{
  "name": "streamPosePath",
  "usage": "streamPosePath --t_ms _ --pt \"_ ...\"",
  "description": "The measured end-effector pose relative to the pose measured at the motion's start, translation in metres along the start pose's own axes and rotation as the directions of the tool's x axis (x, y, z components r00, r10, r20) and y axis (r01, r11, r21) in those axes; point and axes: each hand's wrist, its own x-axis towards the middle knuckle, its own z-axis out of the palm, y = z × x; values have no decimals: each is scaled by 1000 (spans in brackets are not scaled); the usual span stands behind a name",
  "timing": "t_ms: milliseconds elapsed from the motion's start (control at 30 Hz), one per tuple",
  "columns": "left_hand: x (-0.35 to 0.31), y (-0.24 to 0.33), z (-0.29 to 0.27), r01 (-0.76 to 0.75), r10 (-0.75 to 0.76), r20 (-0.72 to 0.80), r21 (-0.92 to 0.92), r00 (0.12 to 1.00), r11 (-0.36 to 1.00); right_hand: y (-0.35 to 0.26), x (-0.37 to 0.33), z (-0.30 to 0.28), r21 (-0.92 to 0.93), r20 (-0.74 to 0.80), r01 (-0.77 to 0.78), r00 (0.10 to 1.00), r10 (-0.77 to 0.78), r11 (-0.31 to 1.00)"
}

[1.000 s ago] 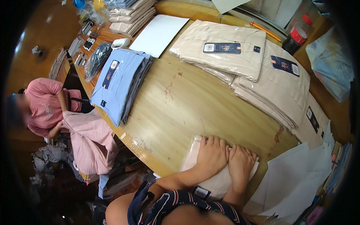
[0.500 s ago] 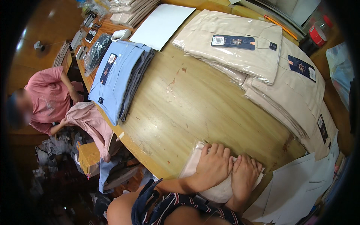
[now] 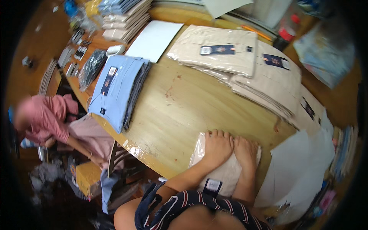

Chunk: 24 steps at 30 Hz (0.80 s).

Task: The person packs folded shirts into plastic bags and sorts sheets of paper. The person places individual folded shirts into clear plastic sleeves, seals them by hand, and stacks them, then gathers and aligns a stack of white papers.

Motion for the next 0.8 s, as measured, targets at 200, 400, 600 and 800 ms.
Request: streamPosePath --t_ms 200,400,600,800 --pt "10 -7 -13 -86 83 266 -1 960 996 2 10 -4 97 43 -61 997 57 993" --pt "17 6 -11 -95 82 382 17 921 995 36 23 -4 473 182 13 977 -112 881" --pt "19 -2 -26 -56 45 435 13 899 998 59 -34 -33 501 -451 197 891 60 842" --pt "-24 -62 -76 -66 43 -61 -441 997 895 100 -158 -2 881 239 -347 913 330 323"
